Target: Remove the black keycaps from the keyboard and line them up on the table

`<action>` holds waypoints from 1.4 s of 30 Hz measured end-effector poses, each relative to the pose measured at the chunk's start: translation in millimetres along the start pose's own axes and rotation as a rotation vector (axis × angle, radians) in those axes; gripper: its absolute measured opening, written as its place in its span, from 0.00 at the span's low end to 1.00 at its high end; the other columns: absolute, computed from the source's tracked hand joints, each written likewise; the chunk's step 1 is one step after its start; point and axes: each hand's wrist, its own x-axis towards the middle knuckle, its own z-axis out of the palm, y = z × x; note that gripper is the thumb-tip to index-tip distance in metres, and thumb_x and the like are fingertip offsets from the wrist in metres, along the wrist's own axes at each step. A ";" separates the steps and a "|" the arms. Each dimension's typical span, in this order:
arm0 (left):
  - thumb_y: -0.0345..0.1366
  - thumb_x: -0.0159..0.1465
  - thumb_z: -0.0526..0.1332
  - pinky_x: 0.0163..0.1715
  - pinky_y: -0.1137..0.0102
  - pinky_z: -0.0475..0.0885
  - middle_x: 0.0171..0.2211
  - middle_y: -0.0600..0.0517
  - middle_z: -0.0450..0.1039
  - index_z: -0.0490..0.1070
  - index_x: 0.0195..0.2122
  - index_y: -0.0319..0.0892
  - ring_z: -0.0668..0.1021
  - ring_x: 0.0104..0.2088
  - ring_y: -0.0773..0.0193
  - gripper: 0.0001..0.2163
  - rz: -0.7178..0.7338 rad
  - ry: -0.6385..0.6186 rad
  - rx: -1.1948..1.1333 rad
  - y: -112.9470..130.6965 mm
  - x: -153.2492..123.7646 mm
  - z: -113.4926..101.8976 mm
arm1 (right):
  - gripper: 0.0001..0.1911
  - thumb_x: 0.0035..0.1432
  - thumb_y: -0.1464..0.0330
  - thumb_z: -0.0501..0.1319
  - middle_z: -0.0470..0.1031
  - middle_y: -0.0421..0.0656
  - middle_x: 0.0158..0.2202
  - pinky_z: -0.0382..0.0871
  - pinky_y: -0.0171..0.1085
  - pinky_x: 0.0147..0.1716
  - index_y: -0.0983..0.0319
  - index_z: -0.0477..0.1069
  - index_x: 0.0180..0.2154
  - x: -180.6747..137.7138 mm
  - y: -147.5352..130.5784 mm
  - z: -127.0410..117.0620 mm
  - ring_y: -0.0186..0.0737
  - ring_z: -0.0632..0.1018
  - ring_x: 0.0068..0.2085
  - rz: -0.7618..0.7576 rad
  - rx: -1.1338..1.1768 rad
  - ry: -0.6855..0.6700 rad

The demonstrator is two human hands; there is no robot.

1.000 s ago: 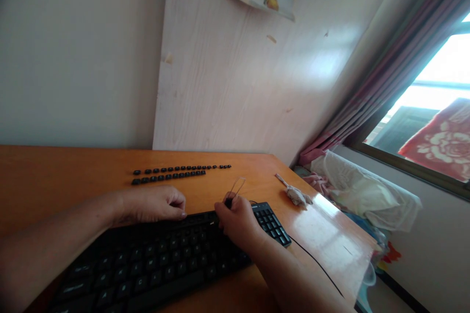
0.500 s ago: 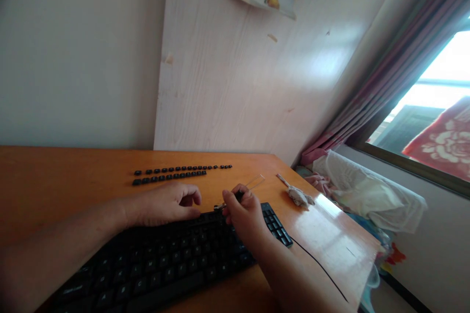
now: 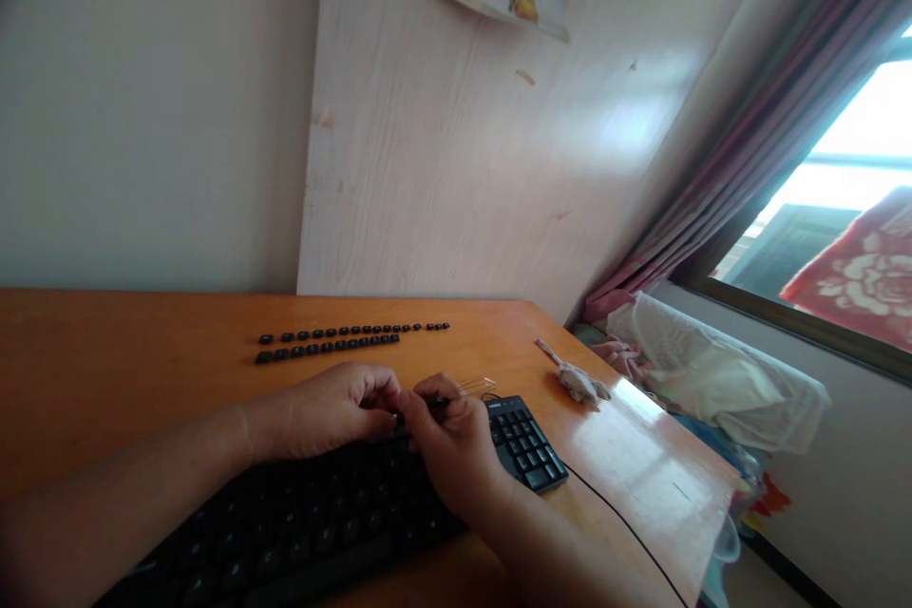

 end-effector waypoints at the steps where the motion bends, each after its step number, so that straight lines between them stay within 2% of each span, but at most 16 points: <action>1: 0.38 0.52 0.60 0.27 0.73 0.63 0.29 0.53 0.74 0.71 0.35 0.40 0.73 0.30 0.64 0.11 -0.020 -0.003 -0.021 -1.9 0.6 0.3 | 0.15 0.59 0.56 0.61 0.70 0.38 0.23 0.63 0.30 0.21 0.61 0.68 0.30 -0.9 -1.0 0.7 0.32 0.71 0.22 -0.029 -0.033 -0.001; 4: 0.36 0.50 0.60 0.26 0.73 0.63 0.28 0.53 0.74 0.71 0.35 0.40 0.74 0.30 0.63 0.11 -0.070 -0.001 -0.058 -5.6 1.7 1.1 | 0.13 0.61 0.58 0.60 0.72 0.39 0.25 0.66 0.31 0.26 0.61 0.72 0.32 -2.8 -1.3 1.0 0.33 0.72 0.25 -0.151 -0.134 0.008; 6: 0.35 0.50 0.60 0.26 0.72 0.64 0.27 0.53 0.74 0.70 0.34 0.40 0.74 0.28 0.64 0.10 -0.094 0.010 -0.087 -5.7 2.0 1.1 | 0.11 0.63 0.60 0.58 0.74 0.40 0.30 0.69 0.32 0.30 0.59 0.74 0.40 -2.8 1.1 -0.4 0.34 0.74 0.28 -0.219 -0.166 0.035; 9: 0.34 0.50 0.59 0.26 0.72 0.66 0.27 0.53 0.74 0.68 0.33 0.40 0.75 0.28 0.64 0.09 -0.125 0.024 -0.183 -3.8 2.0 0.4 | 0.14 0.66 0.64 0.54 0.76 0.42 0.37 0.71 0.34 0.36 0.56 0.71 0.51 -0.4 5.6 -4.8 0.36 0.77 0.34 -0.306 -0.237 0.042; 13: 0.33 0.50 0.60 0.28 0.71 0.68 0.27 0.53 0.73 0.67 0.34 0.40 0.76 0.29 0.64 0.10 -0.151 0.022 -0.272 -2.7 1.5 -0.4 | 0.12 0.64 0.67 0.55 0.75 0.44 0.40 0.68 0.36 0.42 0.56 0.73 0.48 3.5 4.1 -12.5 0.40 0.76 0.40 -0.390 -0.534 -0.080; 16: 0.33 0.50 0.60 0.28 0.71 0.69 0.27 0.53 0.73 0.67 0.35 0.40 0.76 0.29 0.64 0.10 -0.149 0.025 -0.283 -4.6 1.6 -0.6 | 0.12 0.61 0.66 0.59 0.75 0.43 0.40 0.67 0.35 0.40 0.55 0.73 0.47 4.4 -2.2 -16.9 0.41 0.76 0.40 -0.384 -0.715 -0.151; 25: 0.35 0.50 0.61 0.27 0.72 0.67 0.25 0.54 0.72 0.66 0.32 0.41 0.75 0.28 0.65 0.09 -0.116 0.010 -0.275 -5.2 3.4 1.2 | 0.09 0.62 0.63 0.60 0.75 0.42 0.36 0.63 0.34 0.35 0.54 0.74 0.43 5.9 -12.9 -15.8 0.39 0.75 0.36 -0.365 -0.905 -0.240; 28: 0.37 0.51 0.61 0.27 0.72 0.67 0.27 0.53 0.73 0.66 0.33 0.41 0.75 0.28 0.64 0.10 -0.123 0.063 -0.210 -4.0 3.3 -2.6 | 0.09 0.62 0.63 0.59 0.76 0.42 0.36 0.62 0.33 0.34 0.54 0.74 0.44 12.1 -17.5 -19.7 0.39 0.75 0.36 -0.335 -0.922 -0.247; 31: 0.38 0.52 0.59 0.27 0.71 0.67 0.27 0.52 0.74 0.67 0.33 0.41 0.75 0.29 0.64 0.09 -0.162 0.150 -0.112 -9.6 4.4 -8.6 | 0.10 0.62 0.62 0.59 0.76 0.42 0.37 0.61 0.33 0.33 0.54 0.75 0.43 29.3 -19.0 -26.4 0.38 0.75 0.35 -0.309 -0.950 -0.212; 33: 0.39 0.52 0.58 0.26 0.71 0.66 0.27 0.52 0.74 0.67 0.32 0.41 0.74 0.28 0.64 0.09 -0.210 0.162 -0.070 -17.3 5.6 -11.5 | 0.11 0.61 0.61 0.60 0.76 0.41 0.37 0.61 0.33 0.33 0.54 0.75 0.44 48.5 -14.4 -29.9 0.37 0.75 0.34 -0.309 -0.967 -0.192; 36: 0.40 0.51 0.58 0.23 0.72 0.63 0.26 0.52 0.73 0.68 0.32 0.41 0.73 0.25 0.64 0.10 -0.272 0.116 -0.024 -29.1 6.9 -13.2 | 0.11 0.61 0.61 0.60 0.77 0.43 0.40 0.63 0.33 0.34 0.55 0.76 0.44 85.0 2.3 -31.6 0.38 0.75 0.36 -0.284 -1.010 -0.196; 42: 0.40 0.51 0.57 0.23 0.73 0.62 0.25 0.53 0.73 0.69 0.30 0.42 0.73 0.26 0.64 0.09 -0.231 0.041 0.027 -34.0 4.2 -15.8 | 0.13 0.62 0.63 0.59 0.78 0.44 0.42 0.65 0.33 0.38 0.58 0.76 0.47 144.6 42.1 -25.1 0.40 0.77 0.41 -0.217 -1.070 -0.235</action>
